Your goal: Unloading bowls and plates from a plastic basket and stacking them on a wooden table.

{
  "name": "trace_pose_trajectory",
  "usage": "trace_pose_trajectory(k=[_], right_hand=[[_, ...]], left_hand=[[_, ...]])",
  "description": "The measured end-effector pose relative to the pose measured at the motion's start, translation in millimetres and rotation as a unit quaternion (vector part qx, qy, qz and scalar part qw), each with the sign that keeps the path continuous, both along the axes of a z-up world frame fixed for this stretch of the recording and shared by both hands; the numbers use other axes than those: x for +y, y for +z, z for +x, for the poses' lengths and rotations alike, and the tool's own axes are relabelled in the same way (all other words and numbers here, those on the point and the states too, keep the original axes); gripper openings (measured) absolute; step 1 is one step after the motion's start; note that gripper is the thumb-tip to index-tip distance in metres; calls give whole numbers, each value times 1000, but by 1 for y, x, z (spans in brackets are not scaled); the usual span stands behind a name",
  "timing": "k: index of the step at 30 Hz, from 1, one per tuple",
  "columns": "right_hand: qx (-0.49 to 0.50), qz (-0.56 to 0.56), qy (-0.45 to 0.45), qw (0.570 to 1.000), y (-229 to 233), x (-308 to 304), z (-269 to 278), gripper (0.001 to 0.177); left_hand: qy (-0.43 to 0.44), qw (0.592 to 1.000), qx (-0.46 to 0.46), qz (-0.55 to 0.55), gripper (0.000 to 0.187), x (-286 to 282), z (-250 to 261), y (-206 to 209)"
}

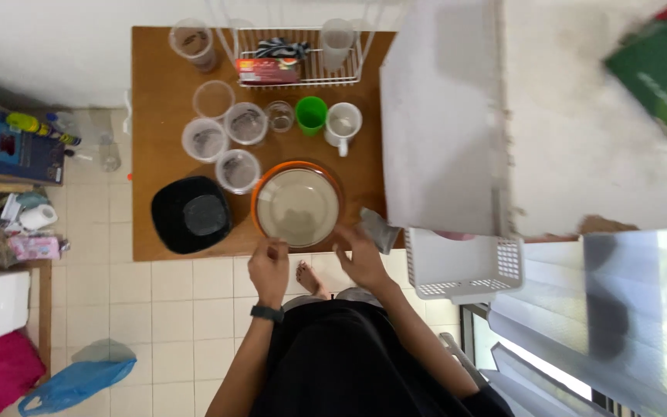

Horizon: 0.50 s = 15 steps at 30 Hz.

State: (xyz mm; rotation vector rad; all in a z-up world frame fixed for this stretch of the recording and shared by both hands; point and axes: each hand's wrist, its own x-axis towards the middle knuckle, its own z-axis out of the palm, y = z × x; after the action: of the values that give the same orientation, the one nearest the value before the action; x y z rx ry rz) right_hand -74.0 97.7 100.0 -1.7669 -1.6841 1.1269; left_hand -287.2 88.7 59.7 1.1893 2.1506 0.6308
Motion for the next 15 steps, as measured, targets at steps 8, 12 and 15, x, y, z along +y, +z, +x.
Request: trace_pose_trajectory(k=[8,12,15], right_hand=[[24,120,-45,991,73,-75,105,24],[-58,151,-105,981,87,-93,162,22],[-125,141,-144,972,81,-101,199,19]], left_hand=[[-221,877,-427,-23,41,-46,152,-25],[-211,844,-431,-240,119,-41,213,37],[-159,847,-457,-220,119,-44,254,46]])
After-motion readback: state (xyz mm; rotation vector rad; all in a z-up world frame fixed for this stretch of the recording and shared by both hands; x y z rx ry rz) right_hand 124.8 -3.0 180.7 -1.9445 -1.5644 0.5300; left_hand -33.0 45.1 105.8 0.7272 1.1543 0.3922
